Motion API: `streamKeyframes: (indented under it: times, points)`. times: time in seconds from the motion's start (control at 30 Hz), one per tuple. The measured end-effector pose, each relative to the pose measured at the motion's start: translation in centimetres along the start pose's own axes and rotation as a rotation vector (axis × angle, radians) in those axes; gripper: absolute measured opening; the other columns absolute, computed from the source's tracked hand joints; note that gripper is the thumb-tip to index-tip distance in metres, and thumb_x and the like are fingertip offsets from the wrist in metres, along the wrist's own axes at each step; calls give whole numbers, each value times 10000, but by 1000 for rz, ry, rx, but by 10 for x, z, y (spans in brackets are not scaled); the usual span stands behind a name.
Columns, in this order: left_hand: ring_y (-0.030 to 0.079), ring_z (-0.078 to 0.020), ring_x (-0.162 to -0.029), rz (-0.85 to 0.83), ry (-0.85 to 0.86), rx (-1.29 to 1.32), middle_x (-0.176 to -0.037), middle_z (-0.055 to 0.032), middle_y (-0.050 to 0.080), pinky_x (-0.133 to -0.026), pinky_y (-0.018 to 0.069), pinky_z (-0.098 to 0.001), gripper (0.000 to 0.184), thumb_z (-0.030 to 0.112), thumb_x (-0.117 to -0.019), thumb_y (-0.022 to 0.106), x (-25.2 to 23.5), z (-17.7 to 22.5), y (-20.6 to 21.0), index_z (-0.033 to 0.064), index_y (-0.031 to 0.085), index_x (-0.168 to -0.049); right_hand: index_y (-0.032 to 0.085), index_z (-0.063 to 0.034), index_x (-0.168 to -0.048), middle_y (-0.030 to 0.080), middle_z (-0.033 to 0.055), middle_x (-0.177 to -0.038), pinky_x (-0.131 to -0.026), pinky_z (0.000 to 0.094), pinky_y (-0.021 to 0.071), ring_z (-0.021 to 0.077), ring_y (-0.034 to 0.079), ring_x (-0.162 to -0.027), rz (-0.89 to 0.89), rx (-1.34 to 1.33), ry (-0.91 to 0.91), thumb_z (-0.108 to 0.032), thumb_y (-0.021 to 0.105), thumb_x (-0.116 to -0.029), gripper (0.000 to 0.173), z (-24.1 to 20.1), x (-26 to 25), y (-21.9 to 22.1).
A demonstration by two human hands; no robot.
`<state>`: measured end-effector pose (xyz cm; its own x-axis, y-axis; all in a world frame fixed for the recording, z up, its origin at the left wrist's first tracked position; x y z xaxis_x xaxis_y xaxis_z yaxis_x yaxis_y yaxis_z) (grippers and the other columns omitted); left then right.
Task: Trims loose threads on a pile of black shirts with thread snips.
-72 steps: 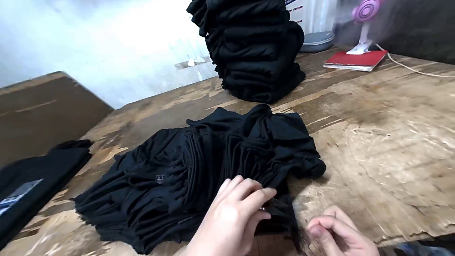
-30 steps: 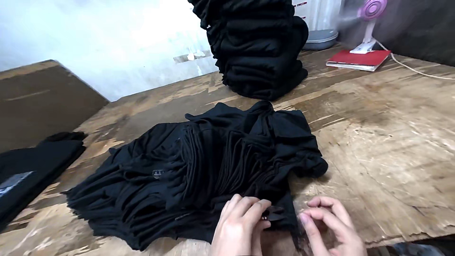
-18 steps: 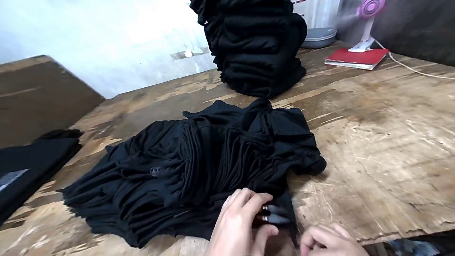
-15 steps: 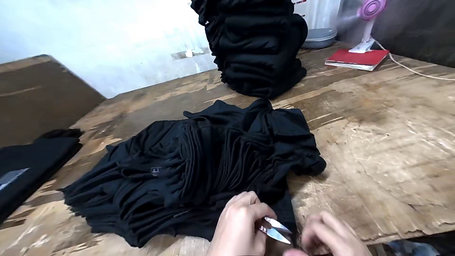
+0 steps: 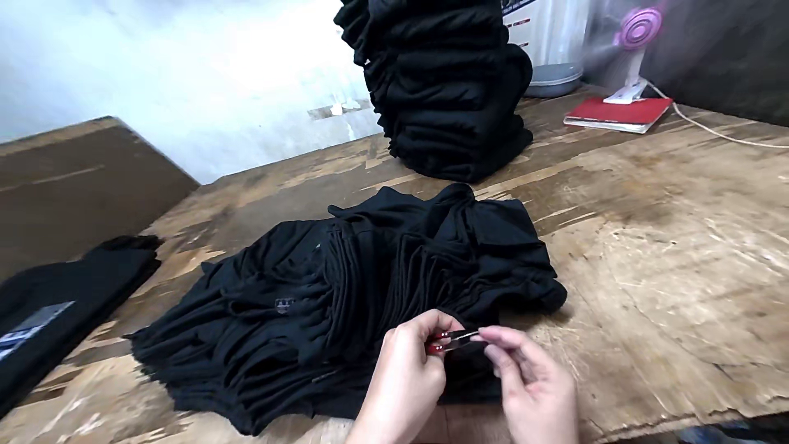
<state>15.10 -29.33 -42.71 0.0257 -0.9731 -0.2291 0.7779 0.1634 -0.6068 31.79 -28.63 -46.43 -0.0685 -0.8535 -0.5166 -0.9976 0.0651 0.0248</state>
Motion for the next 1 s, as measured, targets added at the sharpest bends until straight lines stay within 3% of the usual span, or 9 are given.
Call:
streamKeyframes:
  times: [0.1, 0.17, 0.23, 0.37, 0.47, 0.53, 0.6, 0.8, 1.0]
  points:
    - [639, 15, -732, -5, -9, 3, -858, 122, 709, -651, 535, -195, 205, 109, -924, 600, -1, 0, 0, 218, 750, -1010, 642, -1, -1213, 683, 43, -1061, -661, 214, 535, 75, 644, -865, -166, -71, 66, -143, 603, -1014, 247, 5, -6, -8]
    - [653, 12, -754, -19, -22, 18, -868, 121, 717, -669, 548, -199, 199, 114, -925, 606, -2, 0, 0, 216, 751, -1015, 728, -69, -1178, 653, 62, -1130, -678, 191, 548, 64, 631, -895, -210, 77, -61, -314, 814, -886, 391, 2, -3, -12]
    - [660, 5, -765, -55, -38, 57, -881, 115, 723, -682, 554, -199, 217, 100, -926, 611, -1, 1, -1, 211, 754, -1045, 823, -149, -1042, 714, 45, -1020, -808, 204, 585, 64, 676, -915, -134, 348, -239, -191, 801, -878, 171, -3, 5, -20]
    - [710, -16, -884, -49, 74, 106, -1031, 88, 749, -763, 610, -209, 302, 153, -910, 701, 12, 0, -4, 174, 719, -1211, 786, -183, -972, 659, -20, -794, -896, 317, 431, 97, 592, -813, 5, 561, -408, -173, 688, -967, 98, -12, 19, -44]
    - [654, -52, -1024, 68, 285, -19, -1133, 80, 718, -856, 562, -270, 407, 399, -884, 792, 28, 4, -7, 200, 741, -1236, 783, -146, -964, 697, -25, -878, -833, 203, 515, 42, 636, -879, -59, 288, -247, -153, 717, -963, 66, -15, 28, -57]
    - [624, -82, -1009, 195, 413, -134, -1051, 102, 729, -883, 469, -348, 207, 363, -902, 779, 38, 6, -6, 270, 789, -1087, 786, -123, -973, 697, -28, -919, -799, 169, 553, 22, 650, -904, -103, 135, -156, -128, 732, -952, 58, -14, 32, -61]
    - [609, -94, -1020, 289, 536, -268, -1013, 109, 718, -929, 416, -377, 105, 313, -953, 730, 44, 7, -3, 302, 764, -1052, 787, -114, -980, 694, -30, -938, -793, 168, 558, 19, 649, -910, -120, 57, -116, -117, 733, -951, 62, -11, 35, -61]
    - [551, -169, -1040, 328, 837, -555, -1115, 40, 668, -966, 357, -370, 217, 214, -1021, 579, 49, -2, 17, 263, 664, -1214, 786, -121, -999, 702, -43, -966, -789, 173, 581, 12, 664, -910, -117, -41, -56, -94, 729, -945, 83, -9, 34, -56]
    - [556, -165, -982, 380, 898, -587, -1103, 32, 677, -906, 372, -357, 199, 200, -1026, 575, 47, -6, 13, 231, 674, -1197, 784, -128, -1001, 700, -76, -976, -786, 158, 571, -12, 655, -902, -93, -77, 25, -76, 716, -948, 101, -9, 29, -58]
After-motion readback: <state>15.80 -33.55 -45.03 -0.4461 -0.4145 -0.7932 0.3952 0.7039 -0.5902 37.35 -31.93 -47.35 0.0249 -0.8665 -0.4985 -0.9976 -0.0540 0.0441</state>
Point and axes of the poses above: each hand's wrist, its own x-axis away from the middle knuckle, its own y-axis out of the palm, z = x × y, the point moved 3 cm from there along -x, towards the middle knuckle
